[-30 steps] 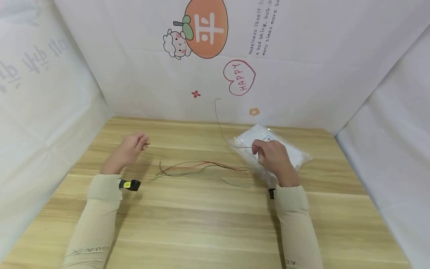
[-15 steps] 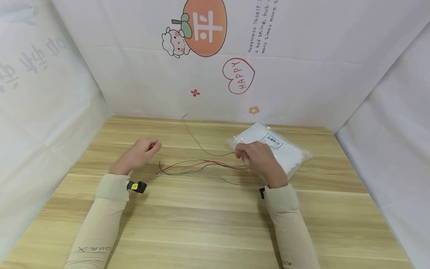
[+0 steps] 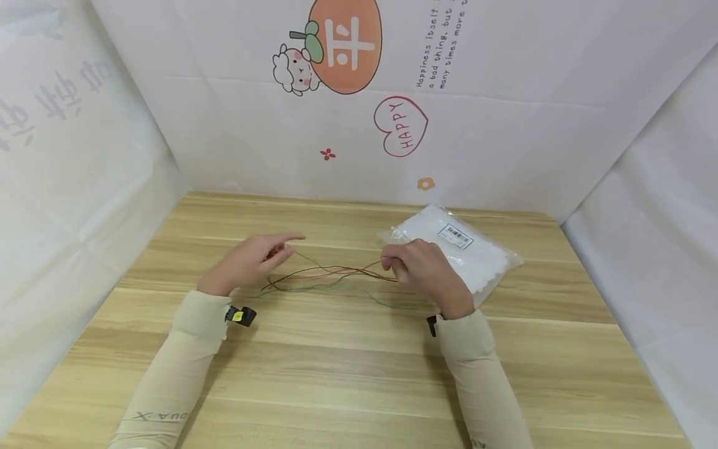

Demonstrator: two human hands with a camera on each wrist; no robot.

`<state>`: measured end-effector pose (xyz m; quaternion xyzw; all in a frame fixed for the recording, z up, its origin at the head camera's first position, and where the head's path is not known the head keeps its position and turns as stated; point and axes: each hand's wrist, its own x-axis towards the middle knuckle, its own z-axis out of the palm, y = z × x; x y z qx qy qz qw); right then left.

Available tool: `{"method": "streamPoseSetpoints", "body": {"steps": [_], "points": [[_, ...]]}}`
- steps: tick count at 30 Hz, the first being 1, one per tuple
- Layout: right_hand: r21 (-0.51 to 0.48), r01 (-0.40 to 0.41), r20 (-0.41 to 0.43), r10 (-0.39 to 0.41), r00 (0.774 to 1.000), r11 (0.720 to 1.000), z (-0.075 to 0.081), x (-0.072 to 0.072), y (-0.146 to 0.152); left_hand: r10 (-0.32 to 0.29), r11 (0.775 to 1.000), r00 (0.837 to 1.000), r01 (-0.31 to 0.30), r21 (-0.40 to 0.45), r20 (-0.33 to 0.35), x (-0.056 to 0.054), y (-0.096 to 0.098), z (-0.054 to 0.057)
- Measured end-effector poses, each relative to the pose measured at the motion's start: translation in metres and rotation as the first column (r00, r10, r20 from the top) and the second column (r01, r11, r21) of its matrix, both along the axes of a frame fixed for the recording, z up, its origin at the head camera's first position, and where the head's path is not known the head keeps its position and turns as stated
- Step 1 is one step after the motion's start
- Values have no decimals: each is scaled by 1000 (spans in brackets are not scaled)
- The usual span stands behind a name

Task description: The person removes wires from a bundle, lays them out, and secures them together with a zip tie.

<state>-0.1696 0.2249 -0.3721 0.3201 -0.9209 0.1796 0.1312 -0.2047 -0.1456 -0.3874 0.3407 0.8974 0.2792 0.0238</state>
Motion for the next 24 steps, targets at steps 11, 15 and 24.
{"method": "streamPoseSetpoints", "body": {"steps": [11,15,24], "points": [[-72,28,-11,-29,1000,997,2,-6,20,-111,993,985,117,-36,135,4,7,-8],[-103,89,-2,-89,996,991,0,-10,35,-80,996,990,83,-25,120,1,-4,-9],[-116,155,25,-153,988,981,-11,-18,50,-67,997,995,69,-27,67,-5,-14,-6]]}}
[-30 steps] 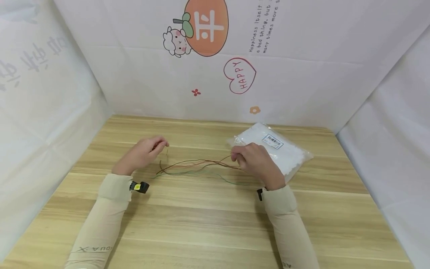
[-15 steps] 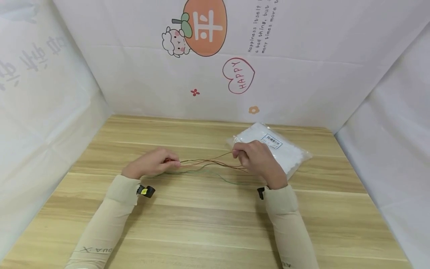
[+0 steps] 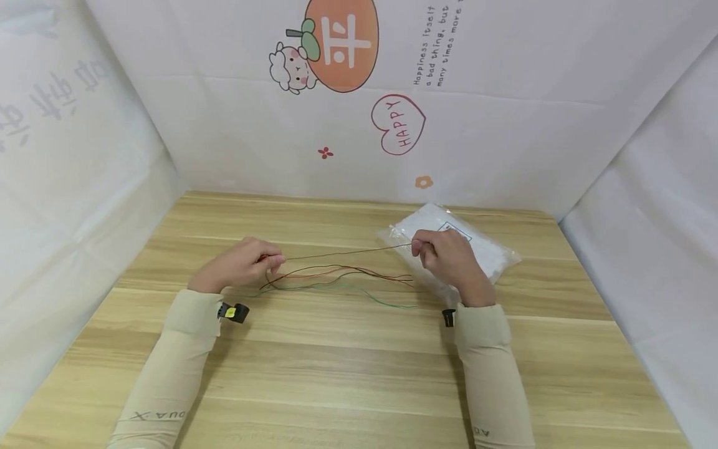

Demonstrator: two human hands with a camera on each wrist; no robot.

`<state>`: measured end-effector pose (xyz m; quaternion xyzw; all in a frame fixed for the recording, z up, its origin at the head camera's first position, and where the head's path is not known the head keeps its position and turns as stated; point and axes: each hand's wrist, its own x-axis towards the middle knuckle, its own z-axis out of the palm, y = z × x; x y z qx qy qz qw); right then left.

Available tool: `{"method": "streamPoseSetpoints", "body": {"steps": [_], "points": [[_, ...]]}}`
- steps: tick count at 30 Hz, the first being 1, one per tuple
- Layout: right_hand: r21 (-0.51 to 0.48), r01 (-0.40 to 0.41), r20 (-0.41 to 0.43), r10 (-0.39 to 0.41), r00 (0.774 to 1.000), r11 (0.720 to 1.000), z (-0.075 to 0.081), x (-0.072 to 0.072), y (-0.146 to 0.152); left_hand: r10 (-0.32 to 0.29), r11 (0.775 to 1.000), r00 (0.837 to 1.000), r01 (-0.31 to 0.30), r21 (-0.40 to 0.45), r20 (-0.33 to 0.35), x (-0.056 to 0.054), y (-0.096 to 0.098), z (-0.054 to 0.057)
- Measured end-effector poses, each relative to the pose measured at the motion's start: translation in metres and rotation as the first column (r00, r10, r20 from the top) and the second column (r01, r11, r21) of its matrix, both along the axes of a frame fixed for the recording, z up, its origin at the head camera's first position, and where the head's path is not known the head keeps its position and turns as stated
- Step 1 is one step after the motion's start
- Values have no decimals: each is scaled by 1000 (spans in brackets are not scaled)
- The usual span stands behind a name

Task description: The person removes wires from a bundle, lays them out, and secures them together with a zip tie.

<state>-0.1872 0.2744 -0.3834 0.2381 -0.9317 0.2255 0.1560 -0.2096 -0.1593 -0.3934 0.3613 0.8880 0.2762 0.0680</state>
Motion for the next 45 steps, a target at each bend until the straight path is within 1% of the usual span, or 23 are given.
{"method": "streamPoseSetpoints", "body": {"steps": [2,4,6,9,13,15,18,22,25,29,34,36,39,42,45], "points": [[21,8,4,-8,1000,1000,-2,-1,-2,16,1000,998,-17,-24,-56,-1,-2,-1],[49,10,5,-10,1000,999,-4,-2,-4,33,997,991,-41,-62,-129,-2,-4,-1],[78,5,-4,-5,1000,997,-5,-2,-7,50,993,980,-70,-97,-193,-2,-7,-1],[121,2,-9,-1,1000,993,-7,-2,-11,96,979,959,-139,-147,-268,-1,-11,-1],[181,26,39,-34,999,983,-8,-1,-17,146,961,940,-209,-181,-309,-1,-15,-2],[211,35,73,-52,996,977,-9,-1,-20,158,956,936,-225,-187,-314,-2,-18,-3],[234,34,111,-61,992,972,-10,-1,-22,165,956,942,-226,-188,-292,-2,-20,-5],[237,13,167,-54,985,972,-12,0,-25,183,952,961,-226,-204,-209,-1,-23,-7],[246,-5,207,-47,977,969,-13,0,-28,197,949,969,-226,-221,-147,0,-24,-8],[250,-26,253,-39,967,968,-15,0,-30,213,948,973,-228,-222,-91,-1,-24,-10],[241,-48,289,-25,957,969,-17,-1,-29,232,956,973,-231,-184,-15,-3,-30,-9],[230,-62,296,-9,955,971,-18,-1,-29,240,957,971,-236,-168,2,-2,-32,-9],[195,-95,307,31,951,976,-20,-1,-28,245,956,969,-240,-171,9,-2,-32,-9],[156,-115,330,58,942,981,-20,-2,-27,222,961,975,-218,-171,5,-2,-28,-8],[135,-116,347,63,936,984,-18,-1,-24,187,970,982,-183,-159,9,-3,-22,-7]]}}
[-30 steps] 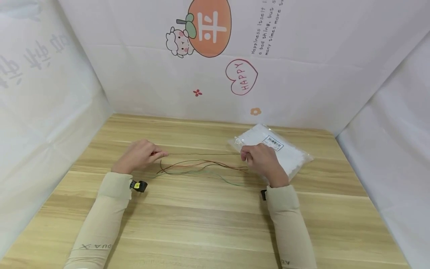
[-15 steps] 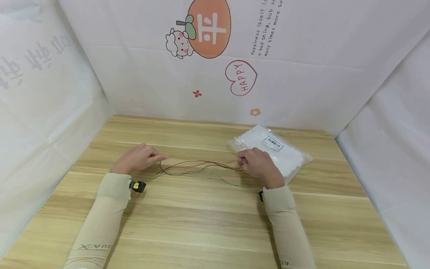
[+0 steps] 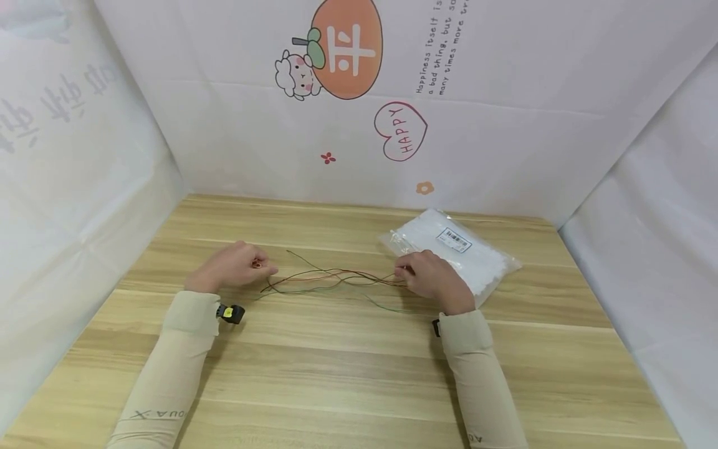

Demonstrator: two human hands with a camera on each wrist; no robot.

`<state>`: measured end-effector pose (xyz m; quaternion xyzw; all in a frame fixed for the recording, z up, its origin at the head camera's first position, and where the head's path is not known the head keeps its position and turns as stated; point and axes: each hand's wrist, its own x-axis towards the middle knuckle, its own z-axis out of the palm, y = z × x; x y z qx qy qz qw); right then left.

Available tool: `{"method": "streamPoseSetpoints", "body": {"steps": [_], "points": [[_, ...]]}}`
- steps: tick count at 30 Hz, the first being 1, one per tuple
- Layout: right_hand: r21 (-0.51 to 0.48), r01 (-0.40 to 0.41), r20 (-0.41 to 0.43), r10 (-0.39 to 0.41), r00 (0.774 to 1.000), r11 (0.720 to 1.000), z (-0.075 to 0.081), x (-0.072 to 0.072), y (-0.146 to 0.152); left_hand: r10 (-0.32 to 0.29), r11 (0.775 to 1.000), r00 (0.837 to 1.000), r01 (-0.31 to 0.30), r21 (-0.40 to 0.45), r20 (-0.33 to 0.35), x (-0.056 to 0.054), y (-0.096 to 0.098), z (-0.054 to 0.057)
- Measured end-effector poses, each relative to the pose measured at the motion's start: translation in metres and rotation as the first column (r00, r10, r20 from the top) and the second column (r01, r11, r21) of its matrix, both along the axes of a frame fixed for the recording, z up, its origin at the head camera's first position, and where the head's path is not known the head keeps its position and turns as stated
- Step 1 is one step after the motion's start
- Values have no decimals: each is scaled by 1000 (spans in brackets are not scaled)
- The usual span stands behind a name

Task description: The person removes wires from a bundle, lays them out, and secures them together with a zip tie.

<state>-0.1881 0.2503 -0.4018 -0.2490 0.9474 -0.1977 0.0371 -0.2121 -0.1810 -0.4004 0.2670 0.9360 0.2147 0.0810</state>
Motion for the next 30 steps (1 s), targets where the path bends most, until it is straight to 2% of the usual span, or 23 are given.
{"method": "streamPoseSetpoints", "body": {"steps": [5,9,15,18,21,26,30], "points": [[3,44,-36,-44,998,999,3,1,5,-31,999,999,31,29,-18,1,11,0],[-12,38,-85,-39,996,999,5,1,2,-28,999,999,30,40,-39,1,18,-1],[-77,-74,-158,61,986,994,13,5,-20,-49,995,998,53,82,-43,4,33,-2],[-89,-120,-186,102,977,989,15,8,-33,-61,991,998,64,120,-32,7,41,-3],[-90,-151,-204,130,970,984,15,12,-45,-81,989,997,83,122,-22,10,50,-4],[-98,-199,-215,174,961,975,14,19,-63,-146,983,989,148,110,-23,14,64,-3],[-102,-251,-243,221,945,963,13,24,-74,-185,973,983,185,135,-15,17,73,-3]]}}
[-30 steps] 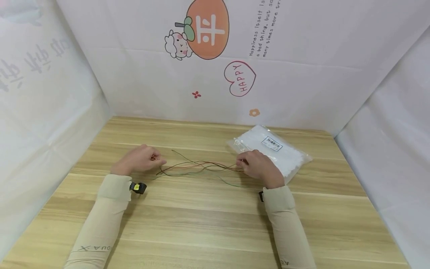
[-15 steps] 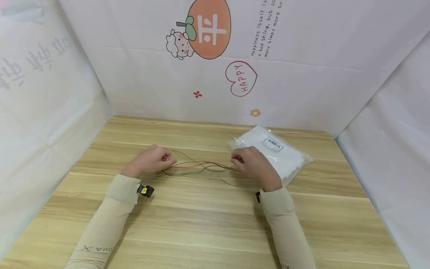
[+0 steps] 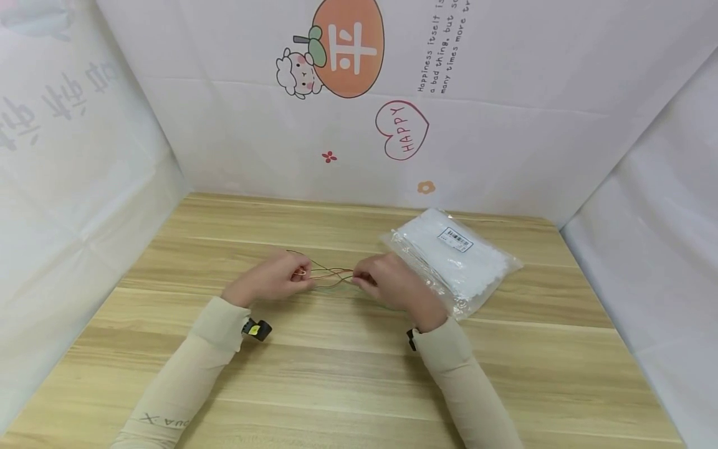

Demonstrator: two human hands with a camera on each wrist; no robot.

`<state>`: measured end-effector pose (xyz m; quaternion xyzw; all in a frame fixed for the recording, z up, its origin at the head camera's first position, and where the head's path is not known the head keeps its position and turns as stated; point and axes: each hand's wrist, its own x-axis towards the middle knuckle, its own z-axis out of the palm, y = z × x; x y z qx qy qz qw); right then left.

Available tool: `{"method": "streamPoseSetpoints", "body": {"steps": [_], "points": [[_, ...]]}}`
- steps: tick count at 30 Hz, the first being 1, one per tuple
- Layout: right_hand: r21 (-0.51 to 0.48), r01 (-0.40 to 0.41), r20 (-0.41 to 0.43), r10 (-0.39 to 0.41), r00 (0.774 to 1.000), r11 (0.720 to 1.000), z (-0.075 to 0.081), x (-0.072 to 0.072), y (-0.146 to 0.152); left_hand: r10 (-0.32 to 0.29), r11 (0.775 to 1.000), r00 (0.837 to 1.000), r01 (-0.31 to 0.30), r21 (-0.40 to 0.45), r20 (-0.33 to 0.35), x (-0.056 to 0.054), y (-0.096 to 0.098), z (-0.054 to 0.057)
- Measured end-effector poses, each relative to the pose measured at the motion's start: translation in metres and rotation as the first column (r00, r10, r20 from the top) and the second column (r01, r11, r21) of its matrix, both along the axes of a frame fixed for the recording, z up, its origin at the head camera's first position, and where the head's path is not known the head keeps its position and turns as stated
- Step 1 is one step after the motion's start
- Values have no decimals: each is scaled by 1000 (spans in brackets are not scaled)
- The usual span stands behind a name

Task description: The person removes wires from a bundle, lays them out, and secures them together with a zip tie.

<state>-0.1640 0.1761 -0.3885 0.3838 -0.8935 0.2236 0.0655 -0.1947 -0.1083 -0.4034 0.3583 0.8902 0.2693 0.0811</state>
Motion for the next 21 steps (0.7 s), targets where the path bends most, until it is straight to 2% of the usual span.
{"method": "streamPoseSetpoints", "body": {"steps": [4,7,11,16,21], "points": [[19,-29,-109,31,994,999,1,5,-11,-33,999,999,32,25,18,3,7,-1],[16,-45,-140,47,989,999,0,9,-19,-64,997,997,62,37,35,6,12,-2],[-40,-65,-79,61,995,997,-3,13,-30,-94,995,994,91,49,56,11,19,-1],[-97,-26,-27,23,999,995,-5,18,-40,-96,994,994,92,64,49,19,26,-2],[-151,66,77,-55,996,986,-9,21,-47,-114,992,991,117,46,-69,26,34,-3]]}}
